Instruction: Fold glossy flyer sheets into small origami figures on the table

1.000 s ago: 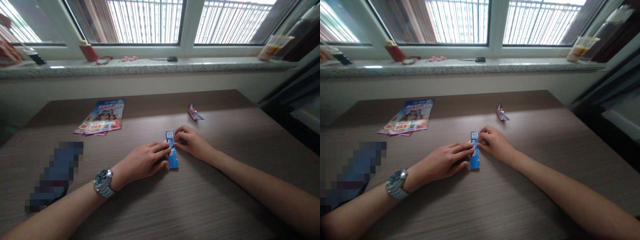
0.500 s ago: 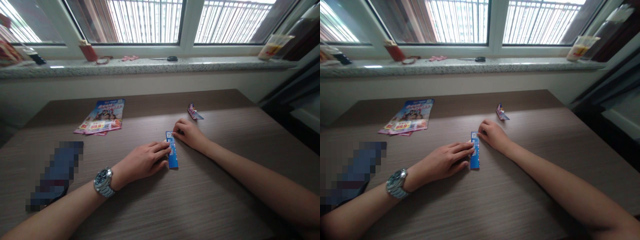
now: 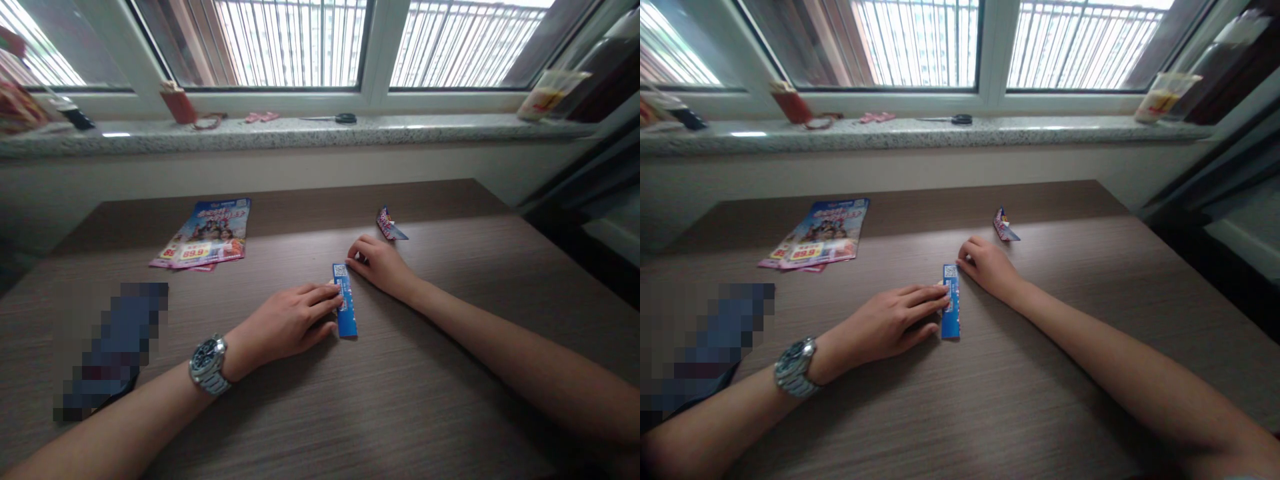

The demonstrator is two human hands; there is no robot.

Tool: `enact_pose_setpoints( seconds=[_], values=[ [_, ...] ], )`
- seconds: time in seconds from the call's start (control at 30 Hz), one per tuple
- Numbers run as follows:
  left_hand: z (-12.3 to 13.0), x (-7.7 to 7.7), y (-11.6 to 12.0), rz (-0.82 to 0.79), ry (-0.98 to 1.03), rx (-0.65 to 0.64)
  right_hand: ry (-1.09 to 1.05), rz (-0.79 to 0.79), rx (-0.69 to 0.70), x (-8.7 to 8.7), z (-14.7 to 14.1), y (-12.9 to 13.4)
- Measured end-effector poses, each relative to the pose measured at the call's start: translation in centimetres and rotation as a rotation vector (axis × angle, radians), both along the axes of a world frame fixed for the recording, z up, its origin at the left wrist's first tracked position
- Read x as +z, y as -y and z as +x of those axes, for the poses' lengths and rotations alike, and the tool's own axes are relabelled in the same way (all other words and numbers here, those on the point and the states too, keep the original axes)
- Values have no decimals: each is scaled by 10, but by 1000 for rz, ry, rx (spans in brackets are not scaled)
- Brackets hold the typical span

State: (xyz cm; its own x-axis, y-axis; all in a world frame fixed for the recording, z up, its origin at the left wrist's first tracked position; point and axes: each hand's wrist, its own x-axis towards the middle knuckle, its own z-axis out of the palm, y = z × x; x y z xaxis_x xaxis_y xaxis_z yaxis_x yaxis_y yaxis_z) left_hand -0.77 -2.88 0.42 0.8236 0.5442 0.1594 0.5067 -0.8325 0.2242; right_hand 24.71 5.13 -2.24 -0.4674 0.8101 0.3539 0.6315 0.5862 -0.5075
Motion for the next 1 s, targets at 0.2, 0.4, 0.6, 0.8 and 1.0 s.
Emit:
enact_pose_setpoints(
  seconds=[0.2, 0.4, 0.6, 0.8, 1.0],
  values=[
    [1, -2, -1, 11, 16, 0, -11, -60, 80, 9, 5, 13],
    [1, -2, -1, 11, 21, -10, 0, -55, 89, 5, 6, 17],
    [1, -1, 0, 6, 33, -6, 14, -56, 110, 3, 6, 18],
    [2, -1, 0, 2, 22, -3, -1, -65, 115, 4, 6, 32],
    [2, 0, 0, -8, 11, 1, 8, -62, 108, 3, 6, 42]
  ],
)
